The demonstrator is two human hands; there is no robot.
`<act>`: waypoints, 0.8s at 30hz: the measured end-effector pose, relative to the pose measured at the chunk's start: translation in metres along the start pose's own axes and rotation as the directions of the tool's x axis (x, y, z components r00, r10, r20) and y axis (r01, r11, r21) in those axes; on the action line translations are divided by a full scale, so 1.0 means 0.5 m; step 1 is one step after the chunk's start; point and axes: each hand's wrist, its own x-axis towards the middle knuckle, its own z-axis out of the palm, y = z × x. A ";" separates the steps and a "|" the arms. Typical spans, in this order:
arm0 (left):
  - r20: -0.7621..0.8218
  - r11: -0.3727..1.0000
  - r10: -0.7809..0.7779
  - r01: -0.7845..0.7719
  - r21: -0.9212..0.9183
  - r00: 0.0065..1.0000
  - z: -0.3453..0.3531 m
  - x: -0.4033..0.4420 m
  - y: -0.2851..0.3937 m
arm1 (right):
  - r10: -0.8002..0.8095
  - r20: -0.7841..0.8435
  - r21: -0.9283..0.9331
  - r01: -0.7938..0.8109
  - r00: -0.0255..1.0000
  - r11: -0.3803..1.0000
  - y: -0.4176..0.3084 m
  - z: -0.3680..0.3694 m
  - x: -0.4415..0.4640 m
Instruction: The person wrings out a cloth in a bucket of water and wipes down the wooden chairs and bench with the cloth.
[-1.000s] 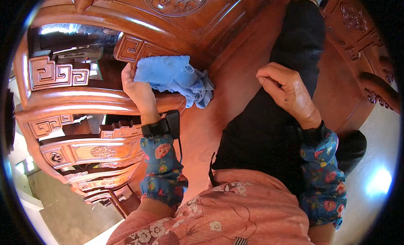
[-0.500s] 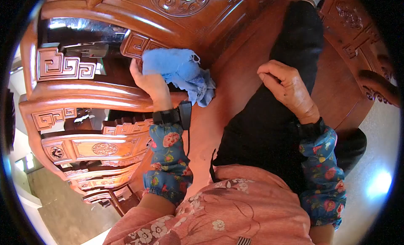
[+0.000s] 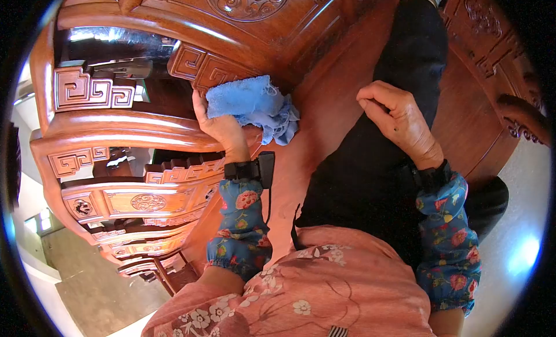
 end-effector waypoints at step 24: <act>0.023 0.991 -0.082 0.084 -0.103 0.996 -0.011 0.004 -0.005 | 0.001 0.019 -0.043 0.000 1.000 0.999 0.009 0.004 0.002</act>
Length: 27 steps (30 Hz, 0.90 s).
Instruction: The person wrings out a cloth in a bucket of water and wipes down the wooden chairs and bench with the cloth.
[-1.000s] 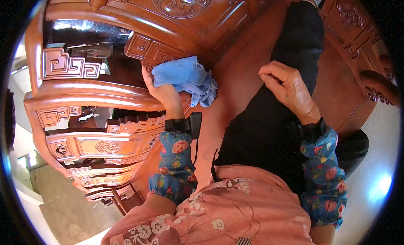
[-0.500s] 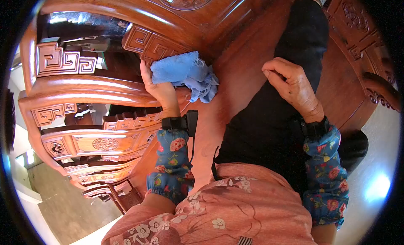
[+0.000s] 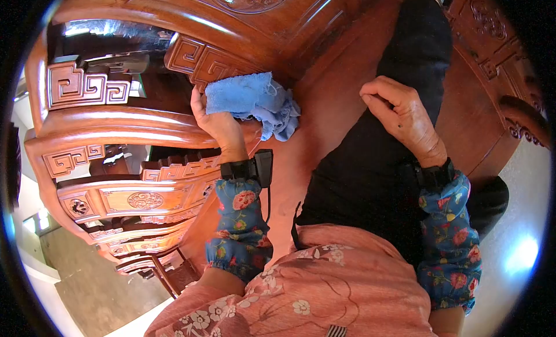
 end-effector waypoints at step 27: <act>0.229 0.981 -0.074 0.030 0.191 0.971 -0.043 0.073 0.072 | 0.002 -0.022 0.054 -0.001 1.000 0.999 -0.004 -0.002 -0.005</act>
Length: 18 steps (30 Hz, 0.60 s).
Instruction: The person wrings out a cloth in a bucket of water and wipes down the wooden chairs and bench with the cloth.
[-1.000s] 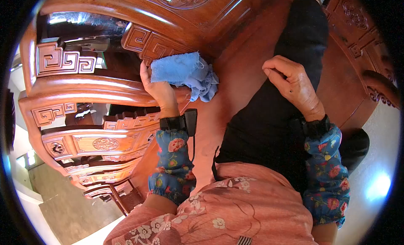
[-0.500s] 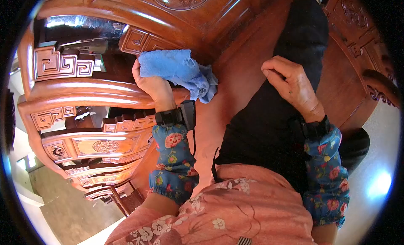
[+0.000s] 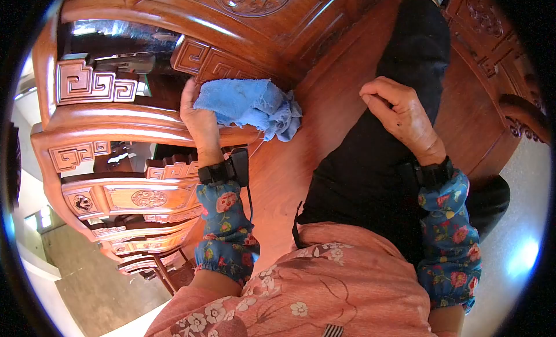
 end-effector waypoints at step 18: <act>0.000 0.938 0.135 -0.127 0.322 0.991 0.001 0.001 0.016 | -0.005 0.012 -0.020 0.005 1.000 1.000 0.000 0.002 0.003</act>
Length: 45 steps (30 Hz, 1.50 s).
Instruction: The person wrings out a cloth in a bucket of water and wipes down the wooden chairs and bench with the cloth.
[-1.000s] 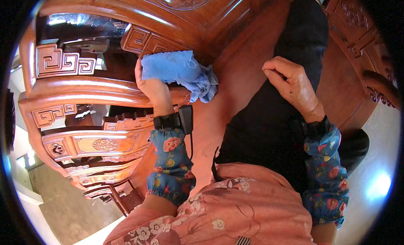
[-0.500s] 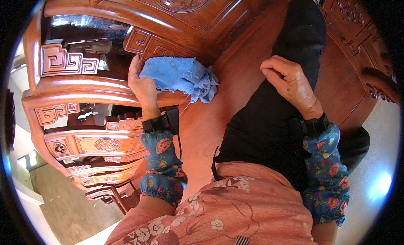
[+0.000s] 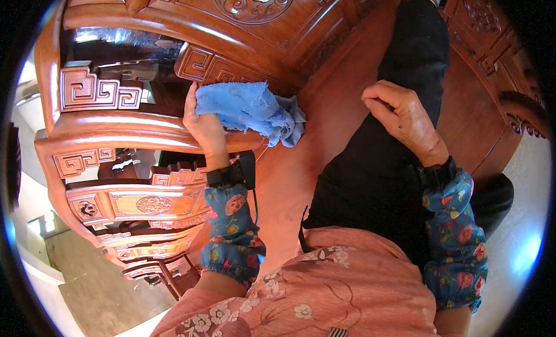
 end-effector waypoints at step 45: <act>-0.149 0.924 -0.274 0.217 -0.313 0.950 0.070 -0.060 -0.020 | -0.003 -0.013 0.006 0.003 1.000 1.000 -0.001 -0.002 -0.004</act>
